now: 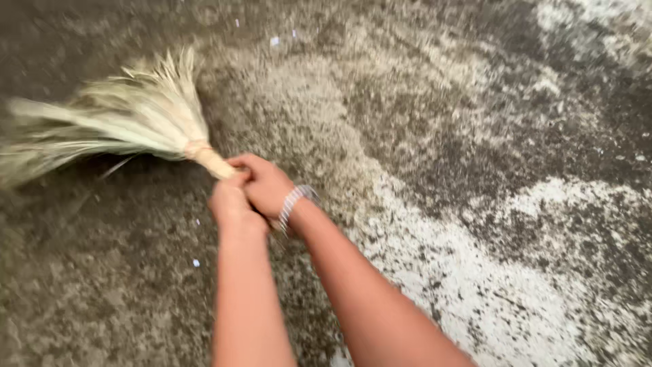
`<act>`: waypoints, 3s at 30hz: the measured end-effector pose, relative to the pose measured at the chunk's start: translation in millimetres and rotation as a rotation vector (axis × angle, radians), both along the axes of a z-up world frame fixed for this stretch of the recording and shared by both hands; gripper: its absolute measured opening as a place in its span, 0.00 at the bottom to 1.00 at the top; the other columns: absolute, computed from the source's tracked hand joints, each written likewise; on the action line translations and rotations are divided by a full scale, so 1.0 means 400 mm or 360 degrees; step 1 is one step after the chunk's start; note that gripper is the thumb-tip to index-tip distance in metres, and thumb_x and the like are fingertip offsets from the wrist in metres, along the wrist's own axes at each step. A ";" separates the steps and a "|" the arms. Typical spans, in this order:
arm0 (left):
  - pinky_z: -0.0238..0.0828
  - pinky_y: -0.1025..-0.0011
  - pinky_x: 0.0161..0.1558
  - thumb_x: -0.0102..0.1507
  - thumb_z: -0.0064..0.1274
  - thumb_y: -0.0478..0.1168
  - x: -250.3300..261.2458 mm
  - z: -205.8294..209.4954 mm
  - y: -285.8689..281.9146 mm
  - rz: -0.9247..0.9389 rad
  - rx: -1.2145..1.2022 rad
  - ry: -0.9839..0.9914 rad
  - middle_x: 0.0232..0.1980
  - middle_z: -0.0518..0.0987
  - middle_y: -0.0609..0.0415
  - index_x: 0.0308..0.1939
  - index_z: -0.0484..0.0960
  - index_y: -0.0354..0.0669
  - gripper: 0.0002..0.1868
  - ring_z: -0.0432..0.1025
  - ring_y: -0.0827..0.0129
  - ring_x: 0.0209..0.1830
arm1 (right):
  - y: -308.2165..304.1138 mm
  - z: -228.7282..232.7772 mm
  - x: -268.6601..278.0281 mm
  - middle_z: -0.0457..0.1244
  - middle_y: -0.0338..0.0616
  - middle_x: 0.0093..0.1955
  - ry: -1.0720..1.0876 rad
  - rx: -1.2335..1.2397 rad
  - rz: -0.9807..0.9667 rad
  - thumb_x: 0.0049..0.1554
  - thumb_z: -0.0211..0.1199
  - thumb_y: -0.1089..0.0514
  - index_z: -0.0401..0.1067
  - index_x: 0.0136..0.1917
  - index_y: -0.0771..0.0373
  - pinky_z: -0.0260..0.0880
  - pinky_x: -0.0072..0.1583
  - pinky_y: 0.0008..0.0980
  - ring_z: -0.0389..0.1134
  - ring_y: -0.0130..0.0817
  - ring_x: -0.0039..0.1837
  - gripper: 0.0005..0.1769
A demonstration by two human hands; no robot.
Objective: The person sweeps a rough concrete floor using a small hand broom.
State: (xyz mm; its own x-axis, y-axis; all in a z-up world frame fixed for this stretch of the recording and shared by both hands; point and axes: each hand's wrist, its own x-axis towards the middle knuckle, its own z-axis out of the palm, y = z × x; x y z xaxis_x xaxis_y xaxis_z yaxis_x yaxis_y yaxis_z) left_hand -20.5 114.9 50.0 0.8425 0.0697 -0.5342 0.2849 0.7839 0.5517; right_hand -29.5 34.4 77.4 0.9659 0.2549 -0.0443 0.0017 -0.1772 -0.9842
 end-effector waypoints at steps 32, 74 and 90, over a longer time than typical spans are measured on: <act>0.79 0.69 0.47 0.60 0.48 0.28 -0.236 0.115 -0.322 -0.1594 0.0591 -0.0422 0.52 0.84 0.48 0.66 0.75 0.46 0.29 0.79 0.66 0.44 | -0.188 0.051 -0.345 0.69 0.51 0.50 0.0385 -0.0055 -0.1941 0.61 0.52 0.60 0.55 0.72 0.55 0.69 0.44 0.45 0.70 0.44 0.45 0.26; 0.77 0.69 0.49 0.59 0.53 0.33 -0.263 0.134 -0.295 -0.1480 0.0523 -0.0468 0.49 0.83 0.50 0.61 0.78 0.40 0.24 0.78 0.67 0.44 | -0.140 0.133 -0.396 0.70 0.47 0.50 0.0093 0.0337 -0.1839 0.60 0.51 0.62 0.59 0.74 0.53 0.76 0.43 0.31 0.72 0.29 0.44 0.28; 0.76 0.70 0.45 0.60 0.51 0.36 -0.334 0.029 0.226 -0.0032 0.0806 -0.0003 0.47 0.83 0.53 0.56 0.83 0.45 0.19 0.79 0.69 0.41 | 0.200 0.038 -0.358 0.70 0.59 0.49 0.0223 0.0021 -0.0471 0.58 0.62 0.59 0.71 0.69 0.51 0.72 0.52 0.41 0.74 0.40 0.47 0.25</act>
State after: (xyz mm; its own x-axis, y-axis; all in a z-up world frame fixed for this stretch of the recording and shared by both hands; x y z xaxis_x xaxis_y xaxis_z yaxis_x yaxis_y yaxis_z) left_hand -154.1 205.2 61.7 0.8474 0.3032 -0.4358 0.2958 0.4121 0.8618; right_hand -172.6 114.2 92.6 0.9829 -0.0347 -0.1807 -0.1838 -0.1368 -0.9734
